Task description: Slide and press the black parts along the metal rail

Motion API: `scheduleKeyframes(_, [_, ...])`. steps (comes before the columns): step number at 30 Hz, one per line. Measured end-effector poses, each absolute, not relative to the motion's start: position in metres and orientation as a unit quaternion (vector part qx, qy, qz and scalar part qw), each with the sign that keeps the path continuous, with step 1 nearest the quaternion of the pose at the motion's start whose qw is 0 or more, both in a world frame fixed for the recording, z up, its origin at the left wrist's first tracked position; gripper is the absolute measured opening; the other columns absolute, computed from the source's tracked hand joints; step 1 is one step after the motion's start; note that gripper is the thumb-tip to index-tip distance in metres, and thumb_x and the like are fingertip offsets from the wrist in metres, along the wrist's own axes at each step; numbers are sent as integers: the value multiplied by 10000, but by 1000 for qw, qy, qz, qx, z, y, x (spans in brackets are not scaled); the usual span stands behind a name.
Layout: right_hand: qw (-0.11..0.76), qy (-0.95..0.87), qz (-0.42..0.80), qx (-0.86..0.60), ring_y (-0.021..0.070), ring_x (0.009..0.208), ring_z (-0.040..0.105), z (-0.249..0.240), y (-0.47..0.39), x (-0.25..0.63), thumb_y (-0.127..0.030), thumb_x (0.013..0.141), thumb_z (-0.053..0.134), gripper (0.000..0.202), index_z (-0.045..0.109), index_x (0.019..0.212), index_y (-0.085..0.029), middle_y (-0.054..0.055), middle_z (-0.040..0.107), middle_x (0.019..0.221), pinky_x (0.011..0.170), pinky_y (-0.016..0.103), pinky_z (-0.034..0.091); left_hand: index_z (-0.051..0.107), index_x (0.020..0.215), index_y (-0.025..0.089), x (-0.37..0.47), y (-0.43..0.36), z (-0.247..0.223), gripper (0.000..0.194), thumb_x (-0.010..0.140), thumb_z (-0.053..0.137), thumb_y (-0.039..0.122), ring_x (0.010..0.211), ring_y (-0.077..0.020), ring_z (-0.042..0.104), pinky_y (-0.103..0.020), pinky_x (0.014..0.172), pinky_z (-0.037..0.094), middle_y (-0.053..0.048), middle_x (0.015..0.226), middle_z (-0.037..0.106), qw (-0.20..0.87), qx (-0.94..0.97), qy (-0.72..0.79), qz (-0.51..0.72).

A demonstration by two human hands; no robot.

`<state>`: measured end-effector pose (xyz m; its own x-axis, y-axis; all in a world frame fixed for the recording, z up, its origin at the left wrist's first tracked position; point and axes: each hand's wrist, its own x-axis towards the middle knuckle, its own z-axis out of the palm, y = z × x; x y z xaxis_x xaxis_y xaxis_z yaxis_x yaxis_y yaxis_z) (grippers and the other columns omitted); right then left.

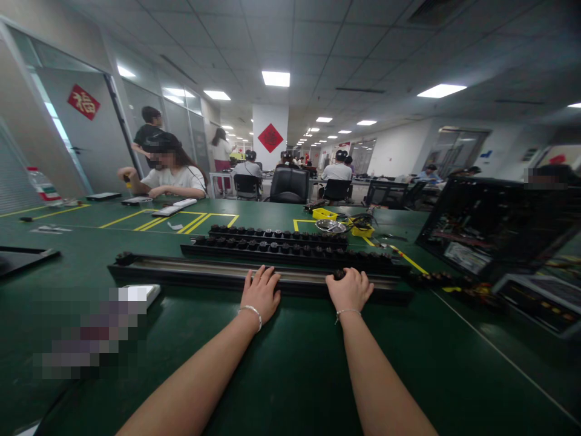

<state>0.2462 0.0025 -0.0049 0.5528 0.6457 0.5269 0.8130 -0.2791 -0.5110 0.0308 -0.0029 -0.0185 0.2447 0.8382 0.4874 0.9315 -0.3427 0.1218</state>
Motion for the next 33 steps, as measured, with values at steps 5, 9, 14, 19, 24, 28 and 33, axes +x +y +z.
scheduleKeyframes(5, [353,-480,-100,-797,299,1154,430,-1,0,251,-362,702,464,425,607,1032,-136,132,624,1116,1043,498,156,535,1209,289,31,-3,-18,388,829,466,322,1325,-241,340,-513,1111,181,-11,1382,484,94,-784,-565,-241])
scheduleKeyframes(9, [335,-497,-94,-795,284,1121,447,0,0,255,-380,696,479,408,610,1009,-153,123,628,1094,1028,473,188,536,1212,276,31,-4,-17,390,831,462,320,1327,-244,336,-519,1114,171,-17,1386,480,90,-784,-565,-240])
scheduleKeyframes(14, [338,-498,-95,-793,277,1115,441,0,0,258,-366,703,476,389,609,999,-152,120,625,1077,1023,465,186,539,1208,283,31,-4,-16,386,832,461,326,1328,-244,334,-522,1118,164,-16,1388,477,85,-785,-566,-238])
scheduleKeyframes(19, [339,-508,-84,-787,277,1094,446,-1,0,263,-361,712,458,377,612,986,-151,123,624,1052,1016,463,188,542,1202,284,31,-4,-16,382,829,467,320,1326,-245,337,-520,1121,161,-19,1381,482,89,-785,-565,-238])
scheduleKeyframes(24, [339,-508,-83,-787,281,1068,451,0,0,266,-359,712,459,371,620,973,-150,127,626,1018,996,462,205,539,1203,285,31,-4,-16,384,827,470,318,1326,-244,335,-515,1123,155,-24,1378,484,94,-785,-564,-238])
scheduleKeyframes(28, [338,-509,-83,-788,275,1054,456,0,0,266,-351,709,463,355,625,957,-154,119,631,991,982,455,216,542,1195,287,31,-4,-18,378,824,471,311,1325,-240,337,-511,1122,157,-17,1380,483,98,-784,-564,-239])
scheduleKeyframes(33, [337,-503,-90,-791,271,1043,472,0,0,270,-344,706,465,350,625,952,-153,115,637,985,977,445,228,546,1191,277,31,-3,-19,378,822,473,309,1323,-245,340,-517,1120,156,-23,1379,485,102,-785,-562,-240])
